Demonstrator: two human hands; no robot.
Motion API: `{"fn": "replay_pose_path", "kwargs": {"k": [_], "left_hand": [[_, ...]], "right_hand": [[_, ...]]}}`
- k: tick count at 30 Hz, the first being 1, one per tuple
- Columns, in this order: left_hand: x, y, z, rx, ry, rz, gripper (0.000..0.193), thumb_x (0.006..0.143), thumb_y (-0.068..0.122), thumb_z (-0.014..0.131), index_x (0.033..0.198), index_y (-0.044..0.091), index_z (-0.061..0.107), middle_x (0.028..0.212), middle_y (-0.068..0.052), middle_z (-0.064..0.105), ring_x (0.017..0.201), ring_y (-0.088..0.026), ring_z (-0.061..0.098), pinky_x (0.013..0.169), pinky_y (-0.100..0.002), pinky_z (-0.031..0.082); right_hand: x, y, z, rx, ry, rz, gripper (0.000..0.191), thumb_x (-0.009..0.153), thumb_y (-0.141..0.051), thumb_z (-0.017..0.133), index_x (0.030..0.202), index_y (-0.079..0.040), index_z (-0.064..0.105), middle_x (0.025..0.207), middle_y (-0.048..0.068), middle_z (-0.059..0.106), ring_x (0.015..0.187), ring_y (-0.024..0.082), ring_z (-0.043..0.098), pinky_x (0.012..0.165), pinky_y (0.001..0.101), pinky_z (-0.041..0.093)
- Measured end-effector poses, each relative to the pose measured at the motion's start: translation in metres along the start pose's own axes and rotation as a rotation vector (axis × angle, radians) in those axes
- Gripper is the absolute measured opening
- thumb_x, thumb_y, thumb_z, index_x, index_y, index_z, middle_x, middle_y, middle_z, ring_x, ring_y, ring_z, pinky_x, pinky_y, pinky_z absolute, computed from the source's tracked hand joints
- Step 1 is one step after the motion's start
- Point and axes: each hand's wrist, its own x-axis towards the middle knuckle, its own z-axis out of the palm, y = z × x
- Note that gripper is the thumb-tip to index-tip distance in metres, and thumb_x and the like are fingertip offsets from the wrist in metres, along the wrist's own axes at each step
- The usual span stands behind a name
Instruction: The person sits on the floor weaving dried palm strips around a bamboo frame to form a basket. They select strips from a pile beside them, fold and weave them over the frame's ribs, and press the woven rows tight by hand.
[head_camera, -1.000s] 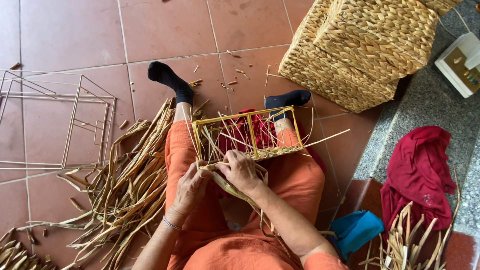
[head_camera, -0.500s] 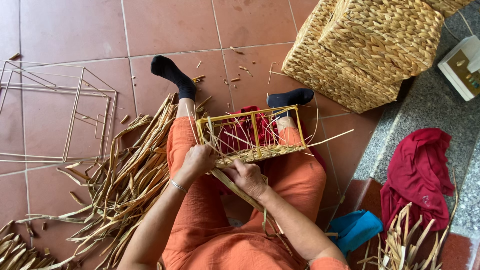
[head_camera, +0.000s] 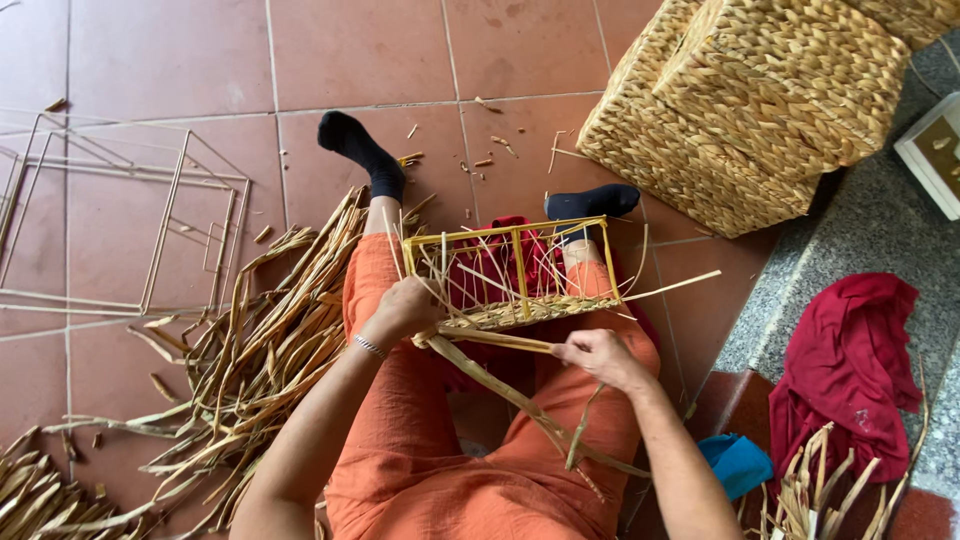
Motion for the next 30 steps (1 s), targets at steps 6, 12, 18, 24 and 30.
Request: {"fn": "replay_pose_path", "kwargs": {"k": [6,12,18,24,30], "left_hand": [[-0.014,-0.015,0.016,-0.049,0.135,0.01,0.028,0.084,0.032,0.081,0.09,0.006,0.073,0.077,-0.014,0.073,0.073,-0.03,0.073,0.073,-0.046,0.057],[-0.037,-0.014,0.044,-0.192,0.483,0.149,0.043,0.084,0.023,0.078,0.118,0.008,0.057,0.077,-0.009,0.074,0.065,-0.031,0.07,0.058,-0.047,0.053],[-0.052,-0.012,0.057,-0.061,0.638,0.312,0.016,0.091,0.015,0.073,0.099,0.01,0.06,0.09,-0.013,0.066,0.063,-0.03,0.067,0.054,-0.04,0.053],[-0.057,-0.012,0.049,-0.429,0.652,0.319,0.012,0.088,0.006,0.075,0.096,0.006,0.067,0.089,-0.008,0.068,0.072,-0.024,0.07,0.063,-0.034,0.057],[-0.086,-0.017,0.055,-0.426,0.666,0.355,0.015,0.089,0.001,0.072,0.103,0.004,0.068,0.101,-0.011,0.069,0.081,-0.024,0.072,0.068,-0.032,0.059]], "right_hand": [[-0.048,0.027,-0.061,-0.136,0.204,0.291,0.047,0.086,-0.05,0.078,0.074,-0.005,0.075,0.059,0.006,0.058,0.058,0.015,0.051,0.057,0.0342,0.045],[-0.068,-0.042,-0.054,-0.862,0.921,-0.395,0.027,0.066,-0.039,0.081,0.08,-0.017,0.074,0.084,0.002,0.07,0.085,0.023,0.064,0.076,0.0436,0.05],[-0.045,-0.105,0.032,-0.06,0.478,-0.616,0.01,0.085,-0.01,0.083,0.089,-0.007,0.074,0.088,0.006,0.075,0.082,0.018,0.07,0.072,0.0303,0.06],[0.005,-0.124,0.084,0.182,0.254,-0.832,0.022,0.097,0.0,0.066,0.118,0.0,0.068,0.116,0.016,0.074,0.099,0.027,0.076,0.084,0.0348,0.064],[0.067,-0.109,0.099,0.146,0.13,-0.463,0.037,0.101,-0.002,0.055,0.138,-0.001,0.054,0.112,0.019,0.071,0.076,0.018,0.076,0.064,0.0271,0.062]]}}
